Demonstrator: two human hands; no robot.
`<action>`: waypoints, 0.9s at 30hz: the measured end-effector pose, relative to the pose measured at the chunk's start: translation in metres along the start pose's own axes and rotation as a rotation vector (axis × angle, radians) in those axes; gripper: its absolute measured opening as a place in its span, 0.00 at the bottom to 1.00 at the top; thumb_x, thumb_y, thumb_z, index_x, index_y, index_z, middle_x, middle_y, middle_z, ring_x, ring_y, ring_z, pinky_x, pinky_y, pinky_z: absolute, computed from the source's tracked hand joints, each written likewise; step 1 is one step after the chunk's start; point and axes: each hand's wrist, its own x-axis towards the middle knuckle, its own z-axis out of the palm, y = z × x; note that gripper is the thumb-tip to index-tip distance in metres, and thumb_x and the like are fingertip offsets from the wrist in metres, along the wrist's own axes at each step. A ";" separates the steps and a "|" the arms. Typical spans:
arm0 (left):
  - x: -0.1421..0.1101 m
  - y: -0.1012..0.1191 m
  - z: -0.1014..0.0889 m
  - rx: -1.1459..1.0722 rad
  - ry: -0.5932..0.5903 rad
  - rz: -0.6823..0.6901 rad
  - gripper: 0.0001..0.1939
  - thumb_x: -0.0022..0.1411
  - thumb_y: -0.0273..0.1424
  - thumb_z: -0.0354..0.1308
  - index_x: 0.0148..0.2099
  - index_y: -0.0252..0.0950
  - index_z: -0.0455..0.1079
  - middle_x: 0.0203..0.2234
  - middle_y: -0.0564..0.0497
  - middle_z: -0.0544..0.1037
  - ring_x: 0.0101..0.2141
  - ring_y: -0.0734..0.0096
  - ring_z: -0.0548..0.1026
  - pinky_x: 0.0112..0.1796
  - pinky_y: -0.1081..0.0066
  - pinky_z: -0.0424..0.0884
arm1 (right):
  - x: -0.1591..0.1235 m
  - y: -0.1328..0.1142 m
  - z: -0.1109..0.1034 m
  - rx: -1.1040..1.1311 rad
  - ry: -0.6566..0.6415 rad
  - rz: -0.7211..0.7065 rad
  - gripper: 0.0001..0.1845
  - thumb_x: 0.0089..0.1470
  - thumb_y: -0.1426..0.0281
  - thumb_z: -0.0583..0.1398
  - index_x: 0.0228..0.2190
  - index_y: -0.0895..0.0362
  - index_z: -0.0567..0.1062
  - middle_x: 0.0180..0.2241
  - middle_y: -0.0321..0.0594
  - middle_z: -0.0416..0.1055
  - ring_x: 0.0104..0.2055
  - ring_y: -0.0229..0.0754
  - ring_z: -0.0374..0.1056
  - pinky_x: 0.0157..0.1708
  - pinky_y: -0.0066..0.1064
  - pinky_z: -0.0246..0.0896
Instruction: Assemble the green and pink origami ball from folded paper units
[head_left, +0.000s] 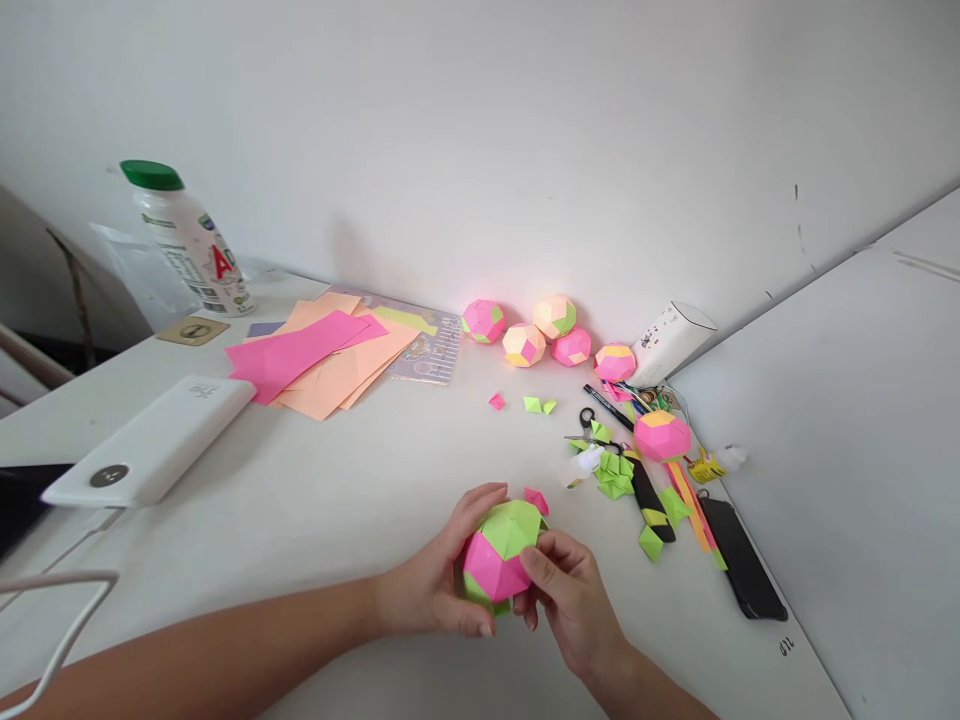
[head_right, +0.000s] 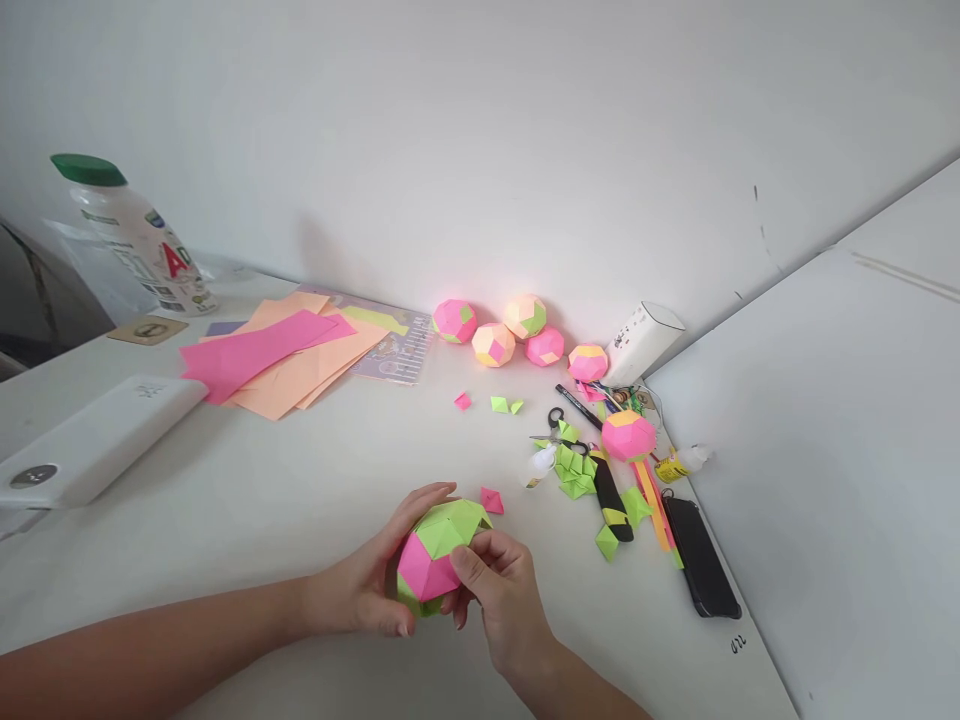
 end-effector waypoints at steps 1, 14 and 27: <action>-0.002 -0.003 -0.001 0.102 0.020 0.049 0.50 0.49 0.52 0.62 0.67 0.48 0.39 0.63 0.37 0.41 0.60 0.39 0.54 0.53 0.45 0.61 | 0.000 0.000 0.000 0.002 0.002 -0.003 0.17 0.47 0.61 0.67 0.21 0.60 0.70 0.15 0.35 0.69 0.17 0.33 0.65 0.14 0.22 0.55; -0.006 -0.004 0.000 0.544 -0.015 0.175 0.54 0.52 0.38 0.66 0.68 0.47 0.32 0.64 0.35 0.37 0.63 0.35 0.36 0.54 0.44 0.58 | -0.002 -0.001 0.004 -0.026 0.017 -0.001 0.17 0.47 0.59 0.66 0.20 0.60 0.72 0.15 0.36 0.69 0.17 0.34 0.65 0.14 0.23 0.55; -0.011 -0.004 0.002 0.666 -0.022 0.084 0.47 0.57 0.36 0.62 0.68 0.48 0.33 0.63 0.36 0.37 0.63 0.40 0.44 0.52 0.50 0.66 | 0.000 0.005 0.003 -0.110 -0.065 0.055 0.17 0.48 0.59 0.66 0.23 0.62 0.74 0.16 0.35 0.68 0.17 0.33 0.62 0.15 0.24 0.56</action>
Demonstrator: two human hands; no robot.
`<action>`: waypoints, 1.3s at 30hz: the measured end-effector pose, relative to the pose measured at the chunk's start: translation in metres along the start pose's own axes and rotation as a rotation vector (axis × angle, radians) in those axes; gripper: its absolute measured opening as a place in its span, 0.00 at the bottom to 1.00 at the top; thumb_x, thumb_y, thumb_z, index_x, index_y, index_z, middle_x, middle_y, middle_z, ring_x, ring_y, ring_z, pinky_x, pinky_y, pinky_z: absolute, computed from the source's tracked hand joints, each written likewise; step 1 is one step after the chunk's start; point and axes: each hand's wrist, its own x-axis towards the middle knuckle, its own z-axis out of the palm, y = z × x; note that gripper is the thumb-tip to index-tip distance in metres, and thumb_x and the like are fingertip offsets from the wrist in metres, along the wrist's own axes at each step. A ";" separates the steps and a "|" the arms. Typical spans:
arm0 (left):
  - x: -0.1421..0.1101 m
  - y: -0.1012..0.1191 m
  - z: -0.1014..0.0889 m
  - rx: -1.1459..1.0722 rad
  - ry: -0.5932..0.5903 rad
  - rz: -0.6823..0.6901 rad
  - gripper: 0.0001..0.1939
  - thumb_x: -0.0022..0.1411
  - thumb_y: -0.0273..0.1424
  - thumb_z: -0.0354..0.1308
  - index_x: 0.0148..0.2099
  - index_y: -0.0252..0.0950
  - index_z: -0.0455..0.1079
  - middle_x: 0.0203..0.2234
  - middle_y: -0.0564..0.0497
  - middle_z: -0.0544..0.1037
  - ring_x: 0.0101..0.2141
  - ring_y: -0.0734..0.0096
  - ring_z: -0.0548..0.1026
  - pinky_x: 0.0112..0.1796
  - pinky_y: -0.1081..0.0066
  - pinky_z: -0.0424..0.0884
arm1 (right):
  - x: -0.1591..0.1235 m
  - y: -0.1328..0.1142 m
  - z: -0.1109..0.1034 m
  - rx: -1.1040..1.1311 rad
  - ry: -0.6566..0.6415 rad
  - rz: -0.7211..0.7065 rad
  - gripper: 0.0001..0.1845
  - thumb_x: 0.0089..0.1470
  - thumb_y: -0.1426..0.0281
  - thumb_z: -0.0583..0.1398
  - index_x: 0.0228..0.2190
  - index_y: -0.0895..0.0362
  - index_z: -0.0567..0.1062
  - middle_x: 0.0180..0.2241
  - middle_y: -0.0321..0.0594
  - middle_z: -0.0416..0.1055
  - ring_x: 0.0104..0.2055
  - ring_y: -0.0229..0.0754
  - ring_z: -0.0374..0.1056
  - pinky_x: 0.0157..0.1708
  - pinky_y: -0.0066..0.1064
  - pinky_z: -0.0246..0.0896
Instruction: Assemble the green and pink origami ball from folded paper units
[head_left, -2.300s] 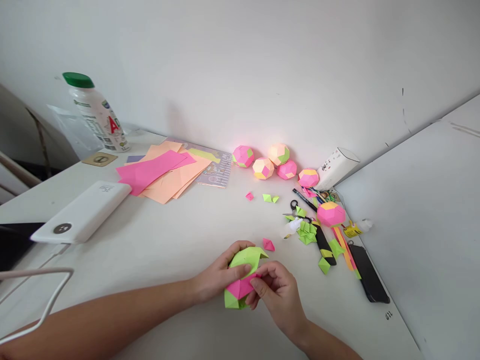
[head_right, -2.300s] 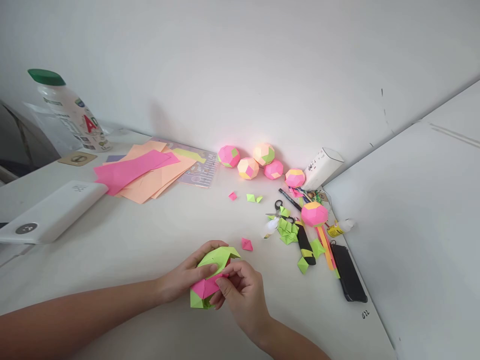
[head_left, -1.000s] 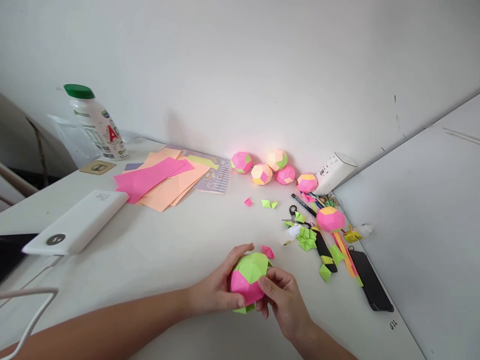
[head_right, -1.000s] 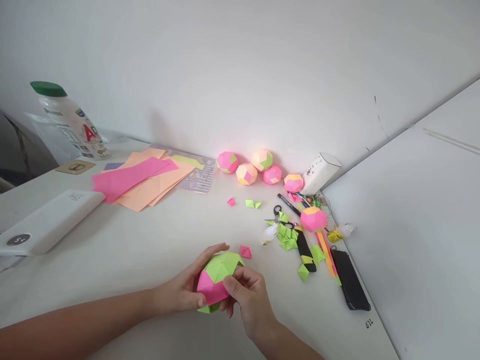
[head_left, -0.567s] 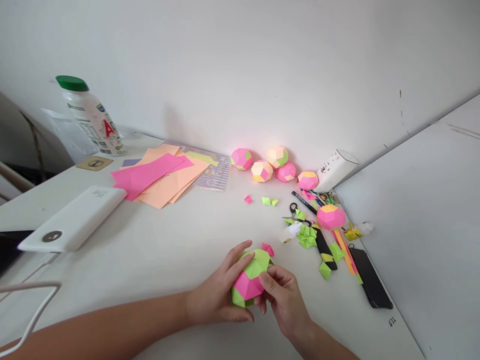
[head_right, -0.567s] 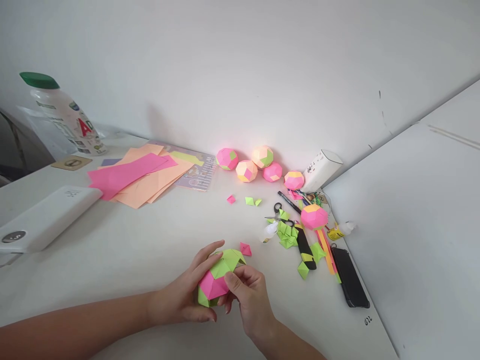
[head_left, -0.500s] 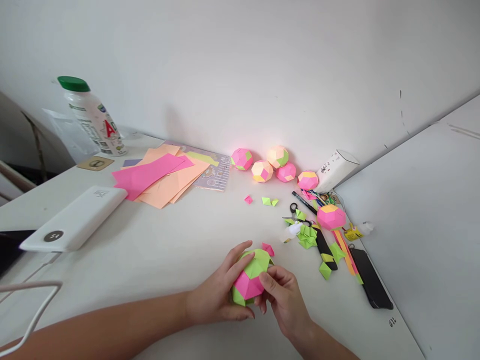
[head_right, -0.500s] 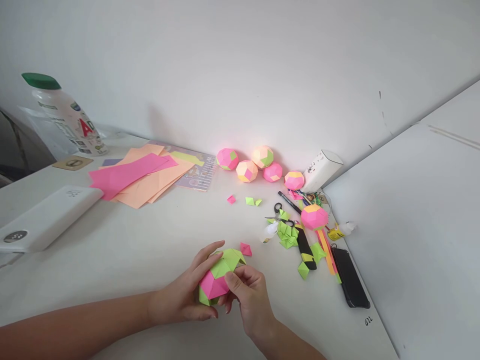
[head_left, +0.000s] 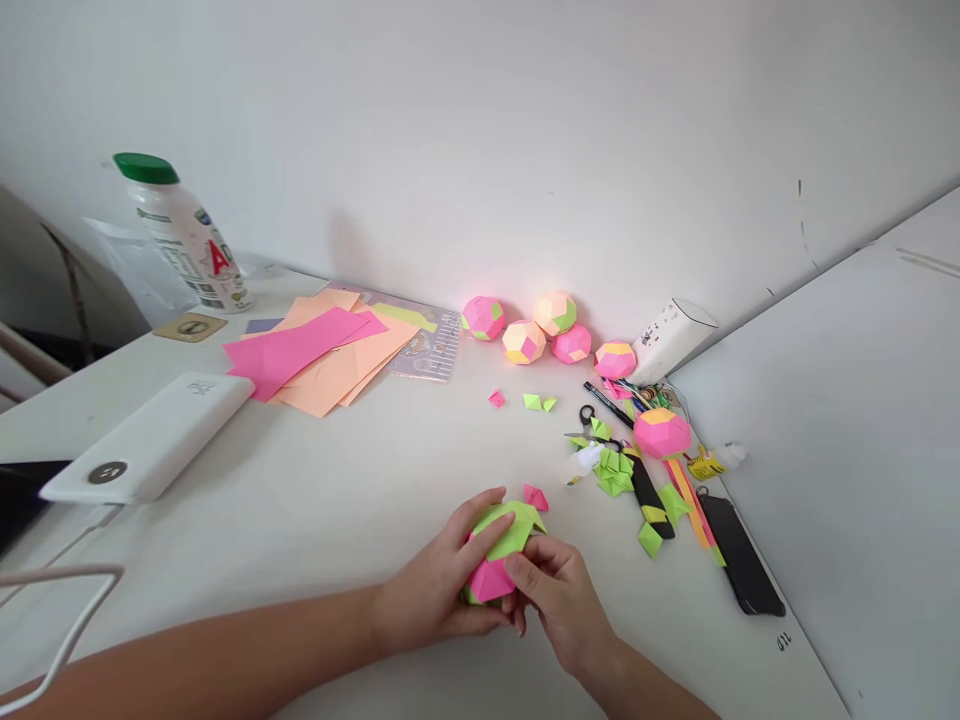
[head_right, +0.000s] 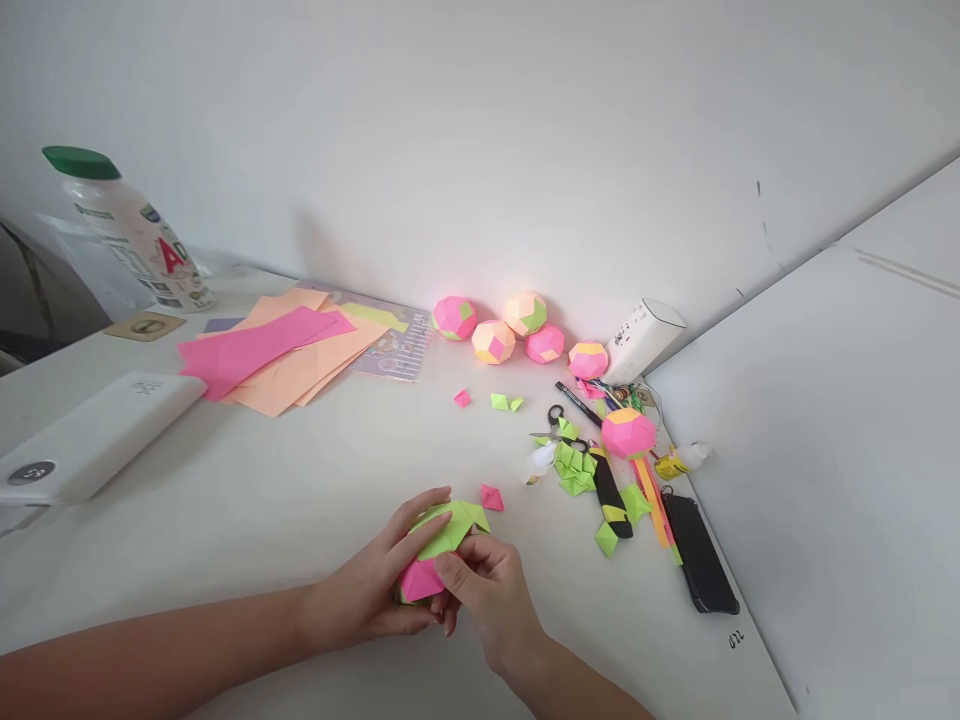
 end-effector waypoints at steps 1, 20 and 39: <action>0.000 0.000 0.000 -0.001 -0.011 -0.005 0.47 0.57 0.38 0.61 0.68 0.48 0.33 0.62 0.36 0.38 0.63 0.40 0.44 0.52 0.50 0.66 | 0.000 0.000 0.000 -0.003 -0.006 -0.001 0.17 0.48 0.60 0.66 0.23 0.62 0.74 0.16 0.35 0.68 0.16 0.33 0.61 0.15 0.24 0.56; 0.002 0.002 -0.005 -0.054 0.059 0.056 0.35 0.66 0.42 0.47 0.68 0.49 0.33 0.64 0.38 0.45 0.59 0.47 0.57 0.52 0.50 0.66 | 0.002 0.000 -0.001 0.057 0.000 -0.095 0.14 0.51 0.61 0.64 0.26 0.61 0.75 0.22 0.37 0.69 0.23 0.35 0.63 0.21 0.27 0.61; 0.008 0.008 -0.009 -0.043 -0.002 0.126 0.31 0.68 0.43 0.41 0.68 0.49 0.35 0.61 0.38 0.49 0.58 0.48 0.54 0.52 0.49 0.64 | 0.000 0.002 0.000 0.037 0.022 -0.137 0.14 0.52 0.61 0.63 0.24 0.59 0.74 0.20 0.36 0.70 0.22 0.37 0.66 0.24 0.29 0.63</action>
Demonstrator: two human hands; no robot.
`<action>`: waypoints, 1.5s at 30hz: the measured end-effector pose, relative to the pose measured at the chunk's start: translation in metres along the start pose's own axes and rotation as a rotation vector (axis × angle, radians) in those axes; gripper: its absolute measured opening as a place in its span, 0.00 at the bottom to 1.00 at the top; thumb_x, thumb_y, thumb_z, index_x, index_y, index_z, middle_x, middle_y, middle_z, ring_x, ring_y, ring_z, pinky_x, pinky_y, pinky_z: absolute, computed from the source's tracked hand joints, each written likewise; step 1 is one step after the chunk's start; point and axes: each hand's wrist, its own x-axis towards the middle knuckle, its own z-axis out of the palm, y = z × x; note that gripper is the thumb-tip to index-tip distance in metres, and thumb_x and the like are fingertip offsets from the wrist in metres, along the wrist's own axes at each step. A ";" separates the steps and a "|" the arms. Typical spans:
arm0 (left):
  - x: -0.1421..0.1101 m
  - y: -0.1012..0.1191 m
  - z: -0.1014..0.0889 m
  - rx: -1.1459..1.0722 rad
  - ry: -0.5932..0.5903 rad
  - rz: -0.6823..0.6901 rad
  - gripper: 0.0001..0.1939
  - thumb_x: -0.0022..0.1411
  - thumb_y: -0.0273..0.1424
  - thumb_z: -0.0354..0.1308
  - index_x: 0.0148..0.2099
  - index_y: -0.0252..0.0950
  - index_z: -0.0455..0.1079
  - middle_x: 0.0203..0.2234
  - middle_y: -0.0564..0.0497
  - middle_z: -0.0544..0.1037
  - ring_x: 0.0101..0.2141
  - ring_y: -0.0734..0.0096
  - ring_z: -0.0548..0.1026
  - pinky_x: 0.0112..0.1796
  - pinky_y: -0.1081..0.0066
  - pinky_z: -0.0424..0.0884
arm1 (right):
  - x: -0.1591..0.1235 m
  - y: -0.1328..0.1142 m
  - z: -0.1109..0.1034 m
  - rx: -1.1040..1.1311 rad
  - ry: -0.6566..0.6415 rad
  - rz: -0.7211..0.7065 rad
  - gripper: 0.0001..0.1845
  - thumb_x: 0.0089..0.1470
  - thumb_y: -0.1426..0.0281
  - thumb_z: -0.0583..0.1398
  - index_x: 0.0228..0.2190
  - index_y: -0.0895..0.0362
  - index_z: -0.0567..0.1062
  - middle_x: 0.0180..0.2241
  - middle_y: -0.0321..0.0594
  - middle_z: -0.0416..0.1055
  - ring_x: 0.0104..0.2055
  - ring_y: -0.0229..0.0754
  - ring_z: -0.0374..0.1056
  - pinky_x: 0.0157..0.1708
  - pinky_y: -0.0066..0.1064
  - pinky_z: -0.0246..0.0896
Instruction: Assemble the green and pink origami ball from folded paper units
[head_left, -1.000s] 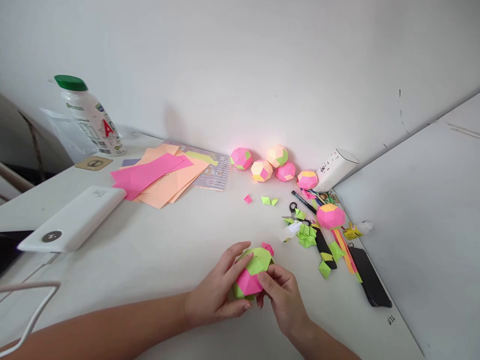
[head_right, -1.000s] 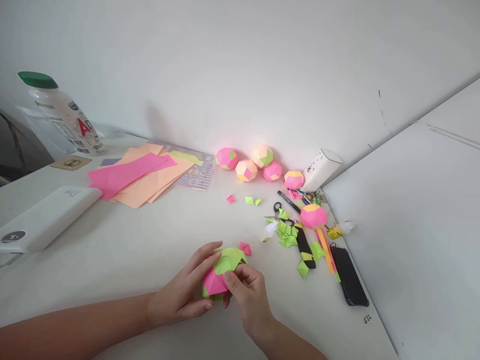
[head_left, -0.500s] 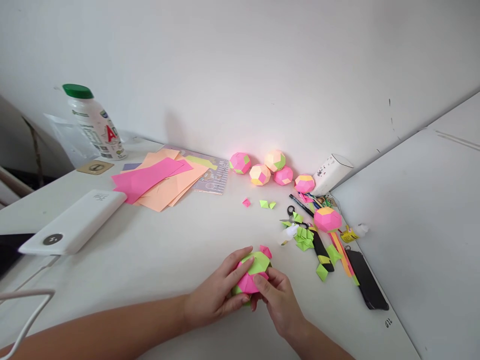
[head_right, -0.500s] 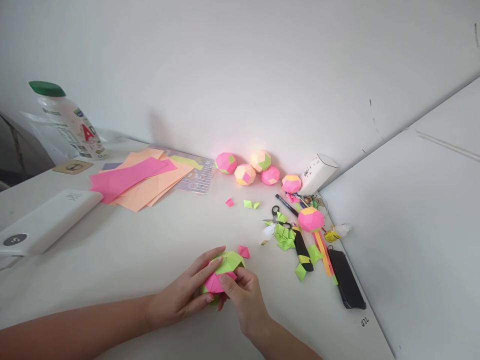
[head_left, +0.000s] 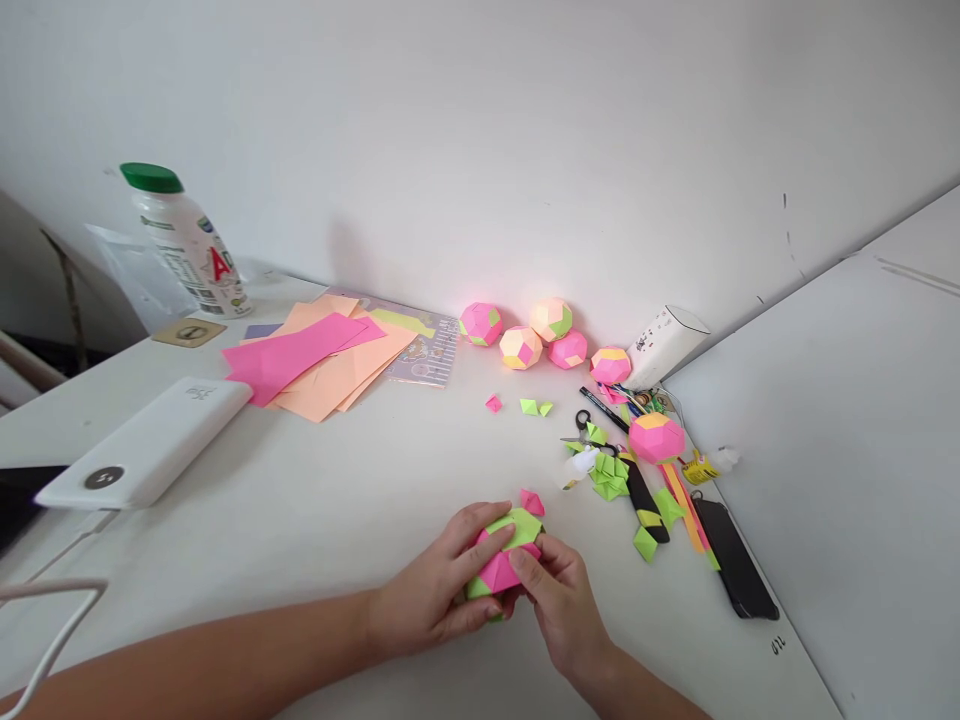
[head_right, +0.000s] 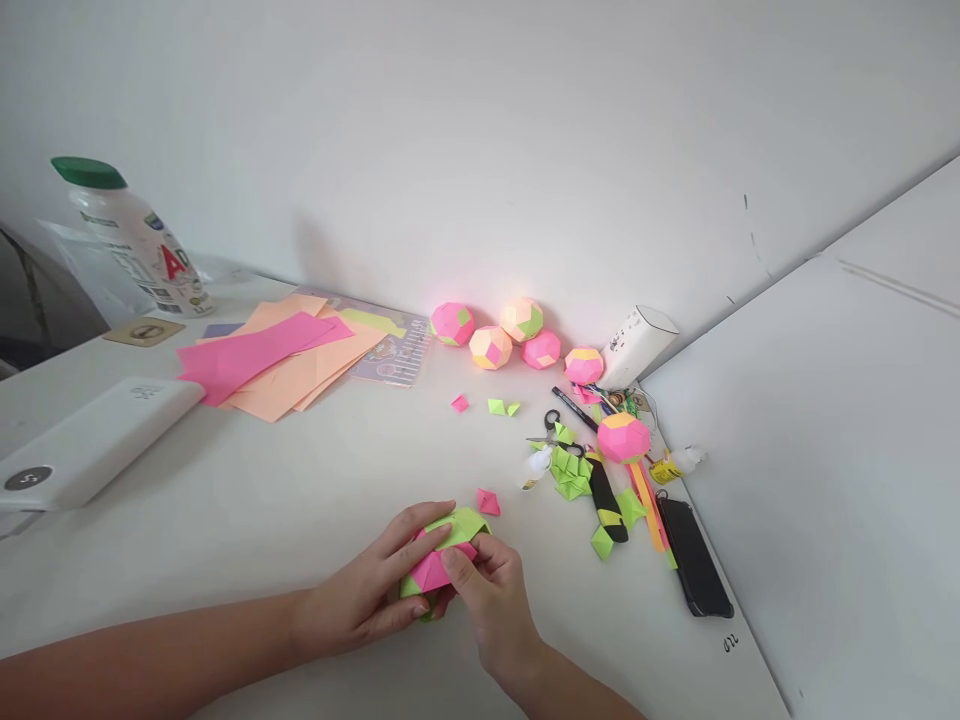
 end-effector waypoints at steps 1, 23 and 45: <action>0.001 0.000 0.000 0.006 0.004 0.011 0.31 0.68 0.43 0.41 0.68 0.48 0.35 0.61 0.38 0.49 0.58 0.48 0.54 0.52 0.49 0.64 | 0.000 0.000 0.000 0.000 0.000 -0.005 0.14 0.52 0.62 0.63 0.25 0.60 0.74 0.20 0.36 0.70 0.22 0.37 0.66 0.24 0.30 0.63; -0.001 -0.004 0.004 0.178 0.117 0.098 0.30 0.67 0.46 0.39 0.67 0.40 0.43 0.61 0.34 0.52 0.57 0.49 0.55 0.53 0.46 0.59 | 0.003 0.002 -0.003 0.045 -0.019 0.045 0.13 0.50 0.65 0.65 0.23 0.60 0.71 0.21 0.32 0.64 0.24 0.33 0.57 0.26 0.26 0.55; -0.001 -0.003 0.003 0.187 0.103 0.135 0.26 0.69 0.39 0.41 0.66 0.38 0.46 0.58 0.34 0.57 0.57 0.49 0.55 0.52 0.46 0.61 | 0.004 0.000 0.000 0.130 -0.043 0.065 0.12 0.46 0.66 0.68 0.20 0.60 0.74 0.17 0.31 0.67 0.19 0.32 0.60 0.21 0.25 0.57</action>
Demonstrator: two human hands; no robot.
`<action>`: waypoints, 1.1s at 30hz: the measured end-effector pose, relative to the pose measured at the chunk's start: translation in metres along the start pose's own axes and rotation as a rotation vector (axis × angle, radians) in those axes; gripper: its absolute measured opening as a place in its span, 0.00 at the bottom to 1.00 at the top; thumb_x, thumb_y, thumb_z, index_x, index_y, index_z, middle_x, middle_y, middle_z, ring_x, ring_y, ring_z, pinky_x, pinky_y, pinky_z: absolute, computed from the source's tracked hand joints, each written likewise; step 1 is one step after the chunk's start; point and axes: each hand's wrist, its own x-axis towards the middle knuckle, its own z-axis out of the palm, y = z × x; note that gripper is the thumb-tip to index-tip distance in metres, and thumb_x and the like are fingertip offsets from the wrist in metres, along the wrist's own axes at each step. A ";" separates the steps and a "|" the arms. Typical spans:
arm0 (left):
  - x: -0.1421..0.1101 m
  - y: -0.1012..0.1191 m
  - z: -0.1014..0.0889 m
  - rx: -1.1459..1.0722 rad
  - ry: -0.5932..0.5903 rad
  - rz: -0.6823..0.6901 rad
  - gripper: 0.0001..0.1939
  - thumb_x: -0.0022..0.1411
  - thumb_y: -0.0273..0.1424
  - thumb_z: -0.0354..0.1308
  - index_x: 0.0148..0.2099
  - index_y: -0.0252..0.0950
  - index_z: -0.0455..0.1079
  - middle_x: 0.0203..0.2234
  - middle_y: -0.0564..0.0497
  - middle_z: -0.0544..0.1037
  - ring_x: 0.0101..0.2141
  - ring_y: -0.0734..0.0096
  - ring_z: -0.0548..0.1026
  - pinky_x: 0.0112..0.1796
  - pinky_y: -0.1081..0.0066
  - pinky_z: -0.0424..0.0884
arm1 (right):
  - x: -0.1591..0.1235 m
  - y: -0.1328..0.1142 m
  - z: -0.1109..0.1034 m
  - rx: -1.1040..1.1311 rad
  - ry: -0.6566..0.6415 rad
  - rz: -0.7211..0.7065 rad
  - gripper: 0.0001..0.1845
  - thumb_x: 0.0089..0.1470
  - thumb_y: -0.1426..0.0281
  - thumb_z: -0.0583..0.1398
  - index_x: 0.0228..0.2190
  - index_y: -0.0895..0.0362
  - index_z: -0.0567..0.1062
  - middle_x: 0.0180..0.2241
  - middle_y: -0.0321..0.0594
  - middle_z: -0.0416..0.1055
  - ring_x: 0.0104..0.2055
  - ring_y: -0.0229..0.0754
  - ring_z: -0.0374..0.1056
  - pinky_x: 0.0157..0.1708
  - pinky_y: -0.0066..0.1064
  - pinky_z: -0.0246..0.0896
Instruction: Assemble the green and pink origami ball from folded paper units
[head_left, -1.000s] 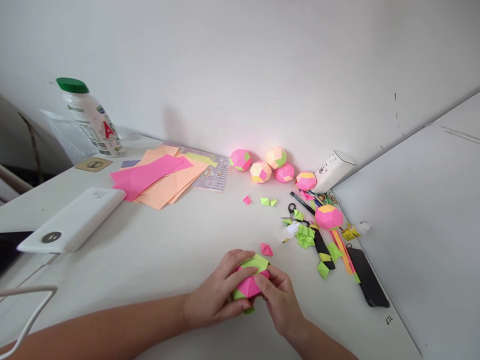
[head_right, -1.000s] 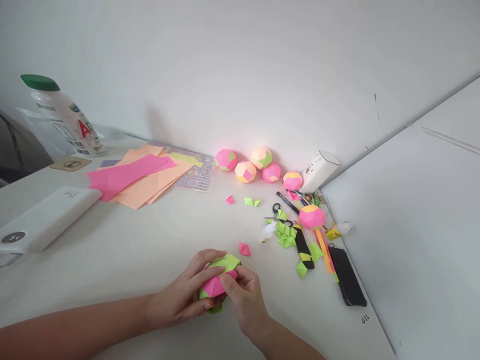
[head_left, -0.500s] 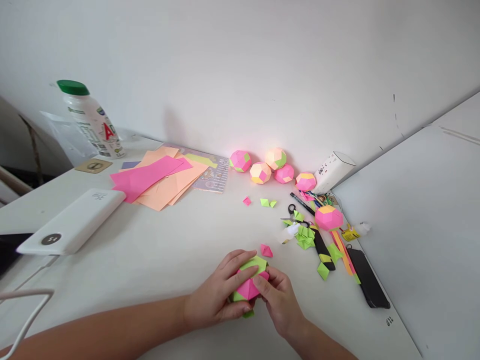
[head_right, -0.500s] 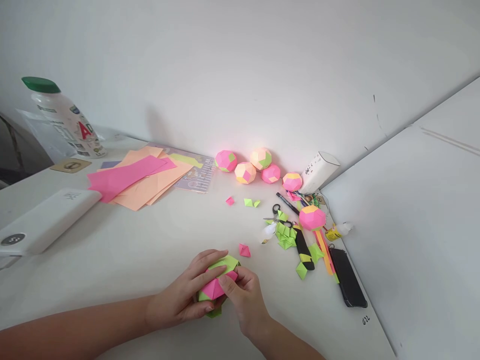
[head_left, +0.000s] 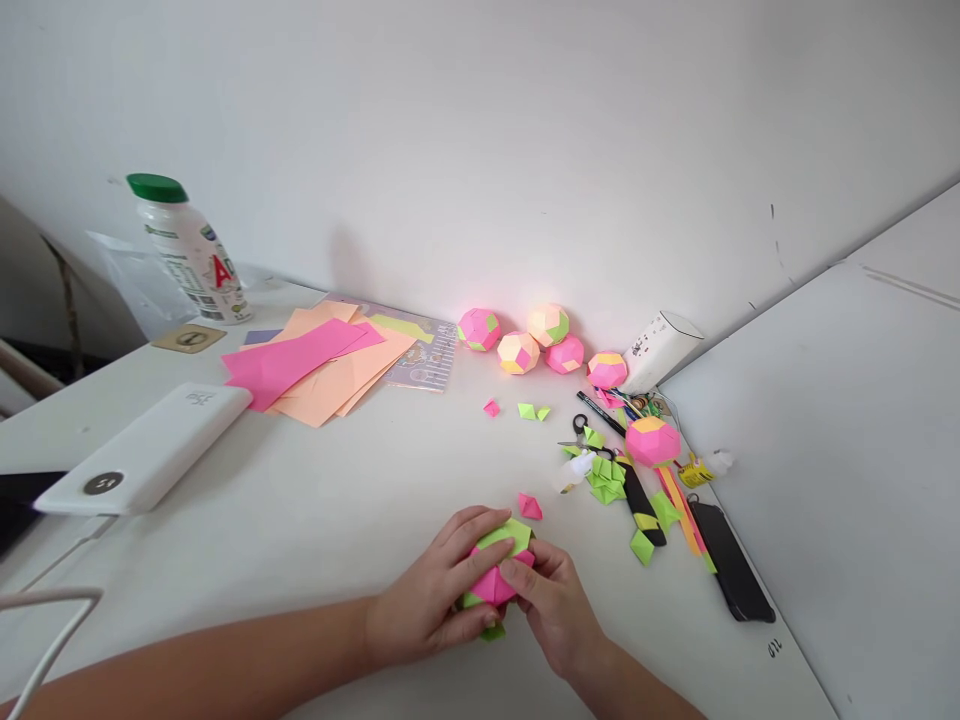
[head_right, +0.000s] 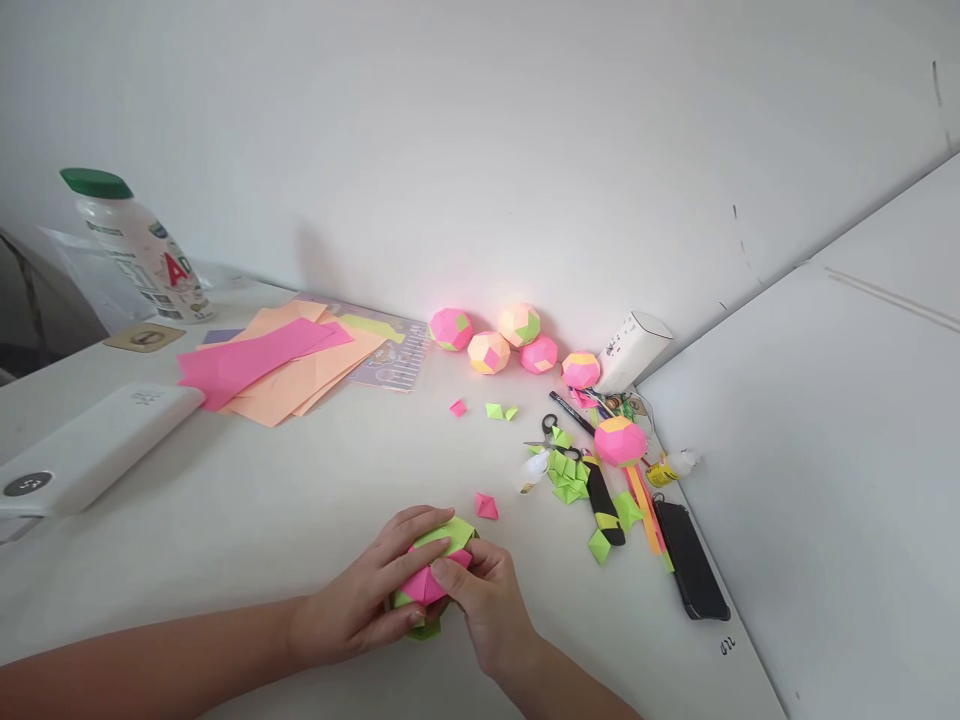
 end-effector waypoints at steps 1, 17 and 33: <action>0.000 0.000 0.000 -0.001 0.001 -0.001 0.26 0.69 0.39 0.41 0.66 0.39 0.46 0.58 0.35 0.57 0.57 0.49 0.56 0.52 0.46 0.61 | 0.000 0.000 0.001 0.006 0.004 0.007 0.12 0.45 0.65 0.68 0.20 0.60 0.74 0.17 0.31 0.67 0.19 0.32 0.61 0.21 0.25 0.58; -0.007 -0.002 0.008 -0.162 -0.065 -0.120 0.46 0.57 0.52 0.53 0.68 0.39 0.36 0.62 0.32 0.43 0.62 0.39 0.46 0.53 0.45 0.60 | -0.001 0.000 0.000 0.006 0.019 0.033 0.13 0.45 0.65 0.68 0.22 0.61 0.73 0.19 0.33 0.67 0.22 0.34 0.62 0.23 0.28 0.60; -0.005 -0.003 0.005 -0.217 -0.078 -0.133 0.38 0.61 0.40 0.54 0.67 0.36 0.40 0.59 0.32 0.50 0.61 0.45 0.50 0.52 0.48 0.65 | -0.001 -0.003 -0.001 0.014 0.020 0.054 0.15 0.48 0.61 0.66 0.23 0.61 0.73 0.19 0.33 0.64 0.22 0.33 0.58 0.23 0.27 0.56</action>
